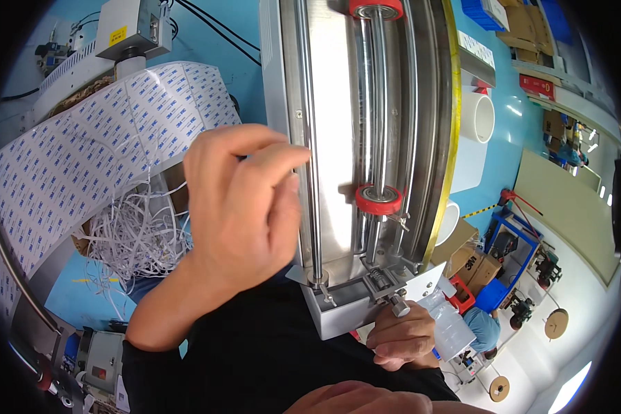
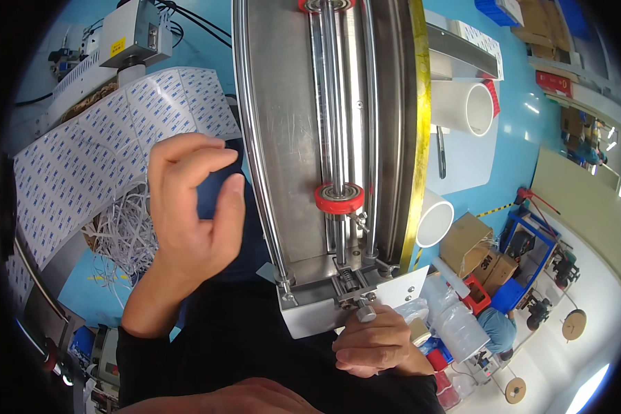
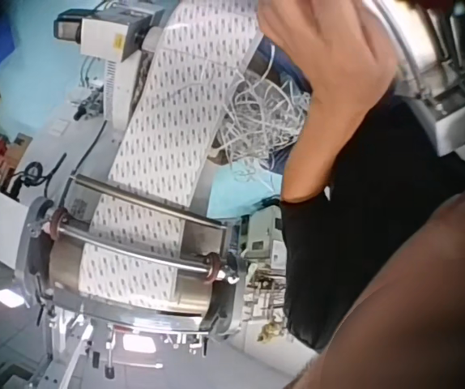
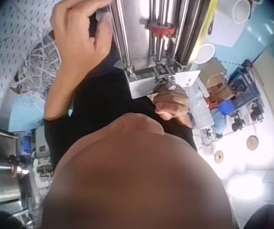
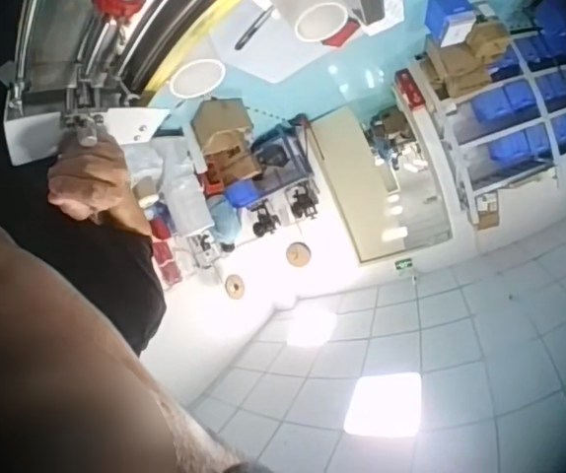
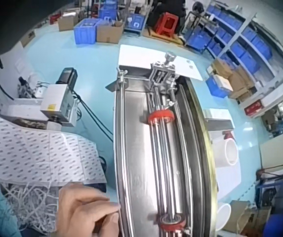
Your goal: Operating a labeling machine, interacting with the touchscreen control panel, and removing label scrap from the rollers.
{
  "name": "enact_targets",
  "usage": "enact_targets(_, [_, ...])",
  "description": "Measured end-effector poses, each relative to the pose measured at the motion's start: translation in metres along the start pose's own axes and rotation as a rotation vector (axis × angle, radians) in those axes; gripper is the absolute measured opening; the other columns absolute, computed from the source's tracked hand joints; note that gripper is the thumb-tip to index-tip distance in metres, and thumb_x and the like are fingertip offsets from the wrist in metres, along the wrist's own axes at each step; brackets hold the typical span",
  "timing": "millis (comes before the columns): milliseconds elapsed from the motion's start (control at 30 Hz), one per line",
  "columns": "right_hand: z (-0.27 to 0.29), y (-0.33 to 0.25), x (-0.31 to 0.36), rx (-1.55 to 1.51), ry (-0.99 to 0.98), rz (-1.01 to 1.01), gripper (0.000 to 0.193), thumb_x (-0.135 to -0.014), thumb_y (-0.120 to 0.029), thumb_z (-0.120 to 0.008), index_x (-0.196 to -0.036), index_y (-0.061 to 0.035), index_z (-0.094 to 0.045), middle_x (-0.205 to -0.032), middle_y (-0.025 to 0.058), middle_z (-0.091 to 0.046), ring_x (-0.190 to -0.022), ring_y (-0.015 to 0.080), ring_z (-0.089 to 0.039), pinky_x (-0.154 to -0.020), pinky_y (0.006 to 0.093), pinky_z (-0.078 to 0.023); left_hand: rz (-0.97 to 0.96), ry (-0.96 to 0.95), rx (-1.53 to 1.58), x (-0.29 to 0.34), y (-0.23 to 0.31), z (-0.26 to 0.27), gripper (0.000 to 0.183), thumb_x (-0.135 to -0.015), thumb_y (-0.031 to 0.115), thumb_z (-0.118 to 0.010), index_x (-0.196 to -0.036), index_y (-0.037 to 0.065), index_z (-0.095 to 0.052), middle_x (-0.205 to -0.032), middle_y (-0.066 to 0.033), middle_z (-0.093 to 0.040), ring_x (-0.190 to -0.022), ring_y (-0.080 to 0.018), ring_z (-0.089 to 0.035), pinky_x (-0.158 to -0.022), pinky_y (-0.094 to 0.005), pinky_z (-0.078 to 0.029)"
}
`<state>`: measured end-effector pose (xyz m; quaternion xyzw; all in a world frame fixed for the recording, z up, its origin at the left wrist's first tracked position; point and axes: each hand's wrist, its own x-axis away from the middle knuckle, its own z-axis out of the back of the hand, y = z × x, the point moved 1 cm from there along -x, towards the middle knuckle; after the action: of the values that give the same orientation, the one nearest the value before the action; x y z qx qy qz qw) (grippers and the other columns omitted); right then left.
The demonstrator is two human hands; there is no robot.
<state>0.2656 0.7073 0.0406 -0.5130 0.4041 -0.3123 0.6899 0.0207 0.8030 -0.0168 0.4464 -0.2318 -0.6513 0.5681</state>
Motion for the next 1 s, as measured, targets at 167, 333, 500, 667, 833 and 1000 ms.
enact_targets(167, [0.0,-0.001,-0.001,0.021,-0.002,0.021,0.011,-0.079,-0.008,-0.072,-0.086,-0.0036,-0.065,-0.071,0.0065,-0.065,-0.054,0.0165,-0.061,-0.047,0.0273,-0.048,-0.142,-0.124,-0.025,0.005,0.009,-0.003,0.024,-0.068,0.007,-0.074,-0.089,0.007,-0.065,-0.096,-0.0098,-0.058,-0.092,-0.0286,-0.053,-0.087,-0.0441,-0.04])
enact_targets(333, [-0.002,-0.01,0.001,0.073,-0.001,0.029,0.011,-0.076,-0.003,-0.071,-0.084,-0.0035,-0.064,-0.072,0.0081,-0.066,-0.053,0.0179,-0.061,-0.048,0.0282,-0.049,-0.203,-0.247,-0.081,0.007,0.03,-0.03,0.028,-0.066,0.017,-0.077,-0.092,0.011,-0.068,-0.102,-0.0041,-0.058,-0.109,-0.026,-0.05,-0.104,-0.0529,-0.028])
enact_targets(500, [-0.005,-0.008,0.019,0.279,0.066,0.07,0.012,-0.077,-0.015,-0.071,-0.077,-0.0077,-0.061,-0.065,0.0038,-0.065,-0.051,0.0162,-0.059,-0.046,0.0256,-0.042,-0.213,-0.007,0.096,0.024,0.011,-0.011,0.015,-0.069,0.014,-0.075,-0.076,0.01,-0.062,-0.096,-0.0069,-0.06,-0.096,-0.0271,-0.056,-0.091,-0.0468,-0.041])
enact_targets(667, [-0.008,-0.008,0.014,0.353,0.051,0.102,0.02,-0.087,-0.024,-0.065,-0.081,-0.0074,-0.056,-0.062,0.0041,-0.056,-0.05,0.0154,-0.051,-0.046,0.0269,-0.04,1.015,0.195,0.551,0.106,-0.079,0.019,0.018,-0.088,0.021,-0.065,-0.096,0.006,-0.06,-0.091,-0.0016,-0.062,-0.083,-0.0124,-0.056,-0.075,-0.0291,-0.046])
enact_targets(833, [-0.012,-0.006,0.016,0.275,0.089,0.154,0.019,-0.086,-0.018,-0.065,-0.081,-0.0027,-0.055,-0.064,0.0062,-0.052,-0.052,0.0157,-0.052,-0.047,0.0279,-0.04,1.525,0.383,1.075,0.116,-0.134,-0.006,0.041,-0.086,0.031,-0.07,-0.113,0.006,-0.054,-0.105,-0.0042,-0.059,-0.092,-0.0146,-0.055,-0.081,-0.0292,-0.045])
enact_targets(1000, [-0.023,-0.01,0.014,0.308,0.072,0.167,0.015,-0.085,-0.014,-0.063,-0.082,-0.0019,-0.056,-0.065,0.0081,-0.055,-0.053,0.0171,-0.052,-0.048,0.0288,-0.04,1.496,0.733,1.121,0.113,-0.196,-0.028,0.032,-0.087,0.034,-0.07,-0.104,0.01,-0.057,-0.092,-0.0033,-0.059,-0.086,-0.0169,-0.054,-0.081,-0.0324,-0.043])
